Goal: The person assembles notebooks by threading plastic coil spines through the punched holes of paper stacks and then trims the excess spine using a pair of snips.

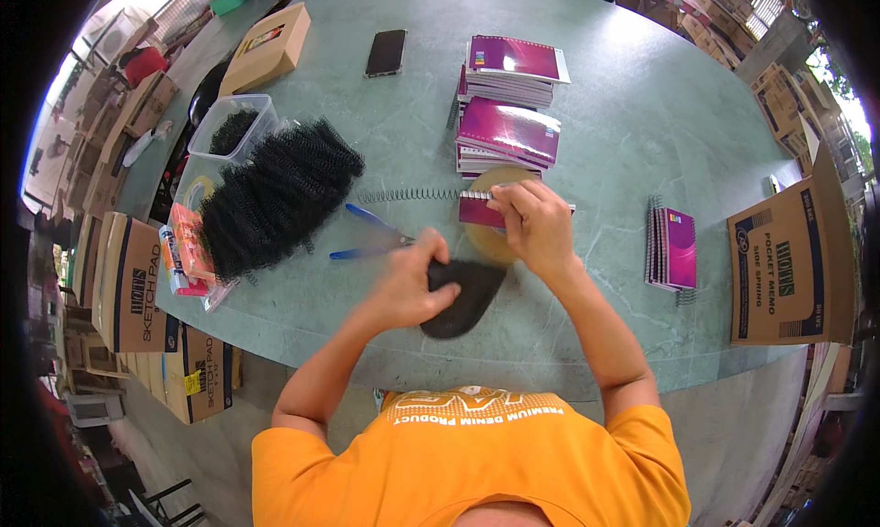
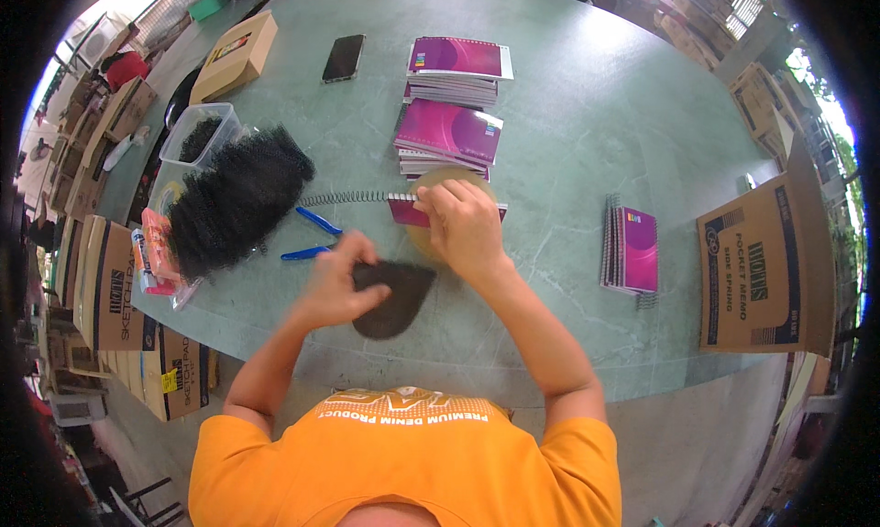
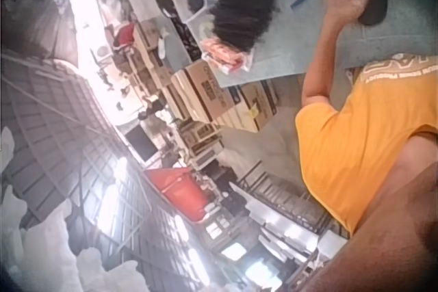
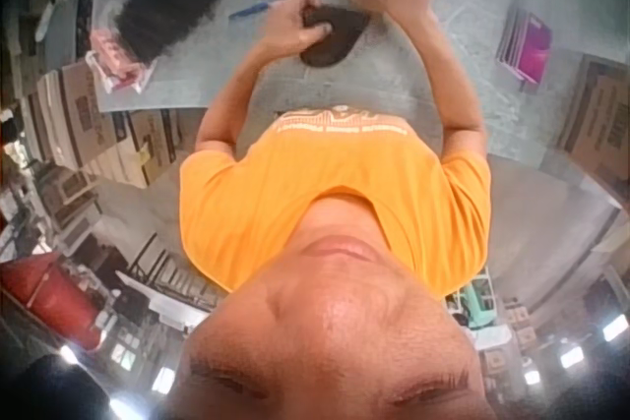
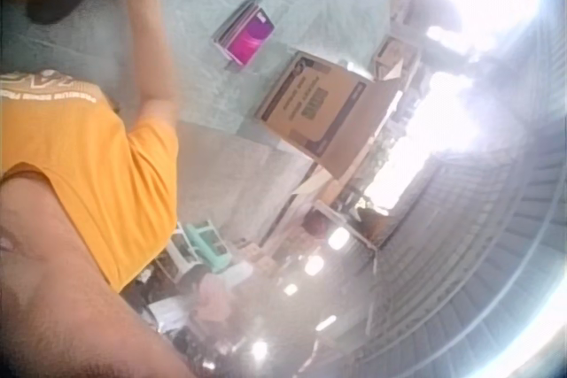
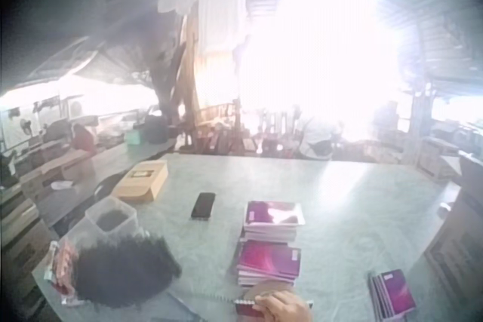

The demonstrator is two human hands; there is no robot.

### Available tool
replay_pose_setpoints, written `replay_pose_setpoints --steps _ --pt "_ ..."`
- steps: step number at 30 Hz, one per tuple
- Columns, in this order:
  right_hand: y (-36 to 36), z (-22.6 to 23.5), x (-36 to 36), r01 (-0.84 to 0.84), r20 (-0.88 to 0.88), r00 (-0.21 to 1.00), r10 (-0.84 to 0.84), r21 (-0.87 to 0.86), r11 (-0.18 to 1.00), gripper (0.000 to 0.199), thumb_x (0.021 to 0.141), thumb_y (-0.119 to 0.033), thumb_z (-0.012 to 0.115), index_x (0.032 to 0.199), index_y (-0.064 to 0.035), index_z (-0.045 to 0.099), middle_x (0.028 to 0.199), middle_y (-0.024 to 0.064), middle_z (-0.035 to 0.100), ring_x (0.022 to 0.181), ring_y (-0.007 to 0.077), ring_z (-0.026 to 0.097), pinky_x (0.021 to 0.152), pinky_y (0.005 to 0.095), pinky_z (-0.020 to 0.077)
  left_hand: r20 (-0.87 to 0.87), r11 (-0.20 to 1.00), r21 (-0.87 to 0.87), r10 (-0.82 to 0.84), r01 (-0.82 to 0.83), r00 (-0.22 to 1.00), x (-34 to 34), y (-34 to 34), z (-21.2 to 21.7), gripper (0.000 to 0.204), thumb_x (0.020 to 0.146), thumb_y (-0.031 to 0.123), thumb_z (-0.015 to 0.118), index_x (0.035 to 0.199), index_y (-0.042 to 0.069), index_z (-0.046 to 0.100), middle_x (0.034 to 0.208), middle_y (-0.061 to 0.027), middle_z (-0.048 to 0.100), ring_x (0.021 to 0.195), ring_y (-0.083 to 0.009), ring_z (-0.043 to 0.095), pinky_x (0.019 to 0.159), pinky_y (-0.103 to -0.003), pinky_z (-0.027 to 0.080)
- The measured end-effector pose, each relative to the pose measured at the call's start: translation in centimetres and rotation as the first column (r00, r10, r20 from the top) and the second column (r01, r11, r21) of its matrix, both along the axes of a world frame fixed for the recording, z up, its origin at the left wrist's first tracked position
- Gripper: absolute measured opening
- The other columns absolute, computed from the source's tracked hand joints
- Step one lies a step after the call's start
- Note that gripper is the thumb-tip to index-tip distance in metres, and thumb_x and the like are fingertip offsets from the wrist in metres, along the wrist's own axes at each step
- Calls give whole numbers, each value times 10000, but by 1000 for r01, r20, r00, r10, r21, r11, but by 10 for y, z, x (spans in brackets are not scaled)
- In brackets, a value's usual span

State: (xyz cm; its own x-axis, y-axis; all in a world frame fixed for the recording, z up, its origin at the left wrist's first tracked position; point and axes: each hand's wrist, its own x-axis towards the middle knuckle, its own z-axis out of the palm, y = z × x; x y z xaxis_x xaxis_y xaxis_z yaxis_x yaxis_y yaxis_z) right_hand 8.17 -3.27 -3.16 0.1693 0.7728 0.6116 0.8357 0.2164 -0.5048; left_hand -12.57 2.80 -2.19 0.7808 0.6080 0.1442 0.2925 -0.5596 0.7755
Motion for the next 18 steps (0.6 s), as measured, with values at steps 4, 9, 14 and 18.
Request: replay_pose_setpoints --steps 4,9,14,18 --pt "-6 23 5 70 80 995 -53 -228 971 229 686 -157 741 855 -46 632 840 89 646 775 322 605 670 388 484 501 906 -79 397 -416 769 13 9 49 370 694 59 686 999 23 479 885 -153 600 809 -254 621 787 -350 480" --pt "-31 16 49 -169 -467 884 -36 -390 905 270 735 -98 735 982 -23 655 950 70 681 853 180 636 731 295 504 -209 946 184 -226 265 952 13 21 26 442 727 20 675 1160 69 604 1084 -154 637 982 -278 628 873 -354 482" --pt "-38 -16 41 -295 -858 511 52 -119 948 241 798 2 680 1038 -4 655 1024 53 670 915 90 593 792 238 497 72 972 214 -112 94 991 30 27 24 353 754 8 665 1099 82 650 1048 -124 656 913 -256 640 829 -333 493" --pt "-37 -16 40 -306 -867 490 90 -75 949 236 817 15 657 1052 16 642 1043 73 660 931 103 597 816 238 496 48 958 240 -170 154 984 33 19 26 344 759 -15 656 1091 77 651 978 -124 659 850 -257 634 793 -313 491"
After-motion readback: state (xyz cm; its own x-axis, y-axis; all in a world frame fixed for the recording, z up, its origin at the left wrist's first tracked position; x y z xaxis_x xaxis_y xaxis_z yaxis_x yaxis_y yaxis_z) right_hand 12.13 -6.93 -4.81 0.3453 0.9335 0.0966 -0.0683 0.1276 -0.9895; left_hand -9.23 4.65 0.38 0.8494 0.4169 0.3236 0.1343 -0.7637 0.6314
